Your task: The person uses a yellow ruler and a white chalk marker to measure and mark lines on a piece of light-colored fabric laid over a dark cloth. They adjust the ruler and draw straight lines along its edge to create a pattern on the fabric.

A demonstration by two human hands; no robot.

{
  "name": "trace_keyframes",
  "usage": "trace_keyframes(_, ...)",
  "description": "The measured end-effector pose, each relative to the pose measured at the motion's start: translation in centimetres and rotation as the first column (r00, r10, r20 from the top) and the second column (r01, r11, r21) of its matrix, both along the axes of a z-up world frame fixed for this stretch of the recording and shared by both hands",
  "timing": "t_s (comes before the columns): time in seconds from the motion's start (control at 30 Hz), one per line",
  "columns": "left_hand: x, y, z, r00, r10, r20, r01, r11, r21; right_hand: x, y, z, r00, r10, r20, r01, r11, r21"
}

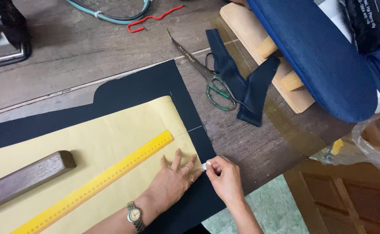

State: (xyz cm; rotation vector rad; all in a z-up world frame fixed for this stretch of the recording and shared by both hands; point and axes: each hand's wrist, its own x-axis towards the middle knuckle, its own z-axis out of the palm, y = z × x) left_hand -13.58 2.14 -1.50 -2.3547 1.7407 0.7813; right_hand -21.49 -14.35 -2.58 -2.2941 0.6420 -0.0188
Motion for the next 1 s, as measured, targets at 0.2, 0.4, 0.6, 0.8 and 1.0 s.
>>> trace_keyframes(0.2, 0.0, 0.1, -0.3, 1.0, 0.018, -0.004, -0.018, 1.0, -0.019, 0.0, 0.0, -0.5, 0.999, 0.008, -0.047, -0.01, 0.999, -0.031)
trace_keyframes(0.4, 0.1, 0.0, 0.5, 1.0, 0.009, -0.025, -0.008, 1.0, 0.024, -1.9, -0.2, 0.8, 0.988, -0.003, -0.155, 0.001, 1.0, -0.007)
trace_keyframes(0.6, -0.1, 0.1, -0.1, 0.998, 0.021, -0.051, -0.019, 0.999, 0.039, -4.3, -1.3, -0.2, 0.972, -0.139, -0.187, 0.185, 0.949, 0.254)
trace_keyframes(0.8, -0.2, 0.3, 1.0, 1.0, 0.018, -0.012, -0.018, 0.999, 0.037, -2.4, -0.2, 1.5, 0.971, -0.22, -0.096, 0.24, 0.891, 0.385)
trace_keyframes(1.0, -0.4, 0.5, 0.9, 0.998, 0.051, -0.037, -0.05, 0.998, 0.031, -0.6, -0.5, 1.1, 0.982, -0.19, -0.022, 0.185, 0.92, 0.346)
